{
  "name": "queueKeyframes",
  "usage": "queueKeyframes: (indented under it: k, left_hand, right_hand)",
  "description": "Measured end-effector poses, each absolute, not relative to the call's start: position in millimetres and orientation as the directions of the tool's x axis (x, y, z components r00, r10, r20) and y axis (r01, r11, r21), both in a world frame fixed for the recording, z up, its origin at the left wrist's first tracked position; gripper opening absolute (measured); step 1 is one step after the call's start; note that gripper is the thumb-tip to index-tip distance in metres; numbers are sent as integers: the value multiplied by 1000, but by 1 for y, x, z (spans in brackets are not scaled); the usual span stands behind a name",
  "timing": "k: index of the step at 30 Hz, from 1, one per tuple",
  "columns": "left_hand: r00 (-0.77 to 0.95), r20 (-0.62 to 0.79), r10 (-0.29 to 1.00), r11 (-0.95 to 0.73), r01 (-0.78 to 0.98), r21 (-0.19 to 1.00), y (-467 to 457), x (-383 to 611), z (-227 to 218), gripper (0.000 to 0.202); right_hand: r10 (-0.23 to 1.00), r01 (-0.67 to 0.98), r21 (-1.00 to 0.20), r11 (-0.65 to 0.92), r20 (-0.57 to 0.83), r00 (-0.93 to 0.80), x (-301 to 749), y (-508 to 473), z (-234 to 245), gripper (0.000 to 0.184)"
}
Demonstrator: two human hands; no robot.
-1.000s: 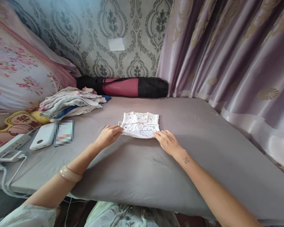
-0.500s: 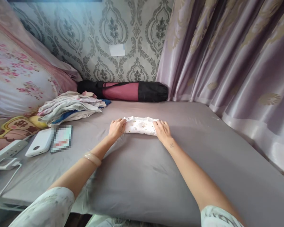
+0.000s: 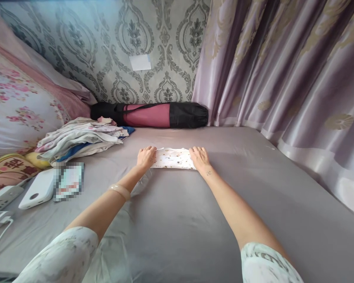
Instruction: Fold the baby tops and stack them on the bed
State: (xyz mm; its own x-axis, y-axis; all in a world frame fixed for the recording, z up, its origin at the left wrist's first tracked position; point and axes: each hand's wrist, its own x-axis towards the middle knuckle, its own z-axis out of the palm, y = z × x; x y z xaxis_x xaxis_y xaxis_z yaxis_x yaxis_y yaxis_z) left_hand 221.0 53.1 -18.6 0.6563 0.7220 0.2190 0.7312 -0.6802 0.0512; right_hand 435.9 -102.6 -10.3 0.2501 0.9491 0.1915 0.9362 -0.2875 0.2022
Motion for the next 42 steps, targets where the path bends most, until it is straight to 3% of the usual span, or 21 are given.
queueKeyframes:
  k: [12, 18, 22, 28, 33, 37, 42]
  left_hand:
    - [637, 169, 752, -657, 745, 112, 68, 232, -23, 27]
    - [564, 154, 811, -584, 771, 253, 74, 232, -32, 30]
    - [502, 187, 844, -534, 758, 374, 83, 232, -43, 28]
    - [355, 11, 935, -288, 740, 608, 92, 231, -35, 30]
    - [297, 43, 954, -247, 697, 673, 86, 204, -21, 38]
    - [378, 56, 924, -294, 611, 735, 72, 171, -21, 36]
    - [463, -33, 886, -251, 538, 805, 53, 157, -28, 37]
  right_hand:
    - [944, 943, 88, -322, 108, 313, 450, -88, -11, 36]
    - [875, 871, -207, -445, 105, 472, 465, -81, -22, 35]
    - [779, 723, -404, -561, 37, 626, 479, -73, -33, 37]
    - [662, 469, -664, -583, -54, 748, 493, -65, -43, 32]
    - [600, 421, -702, -575, -11, 800, 489, -91, -39, 24]
    - [629, 378, -724, -577, -99, 771, 471, -128, -27, 21]
    - [668, 331, -735, -592, -216, 712, 444, -149, -17, 31]
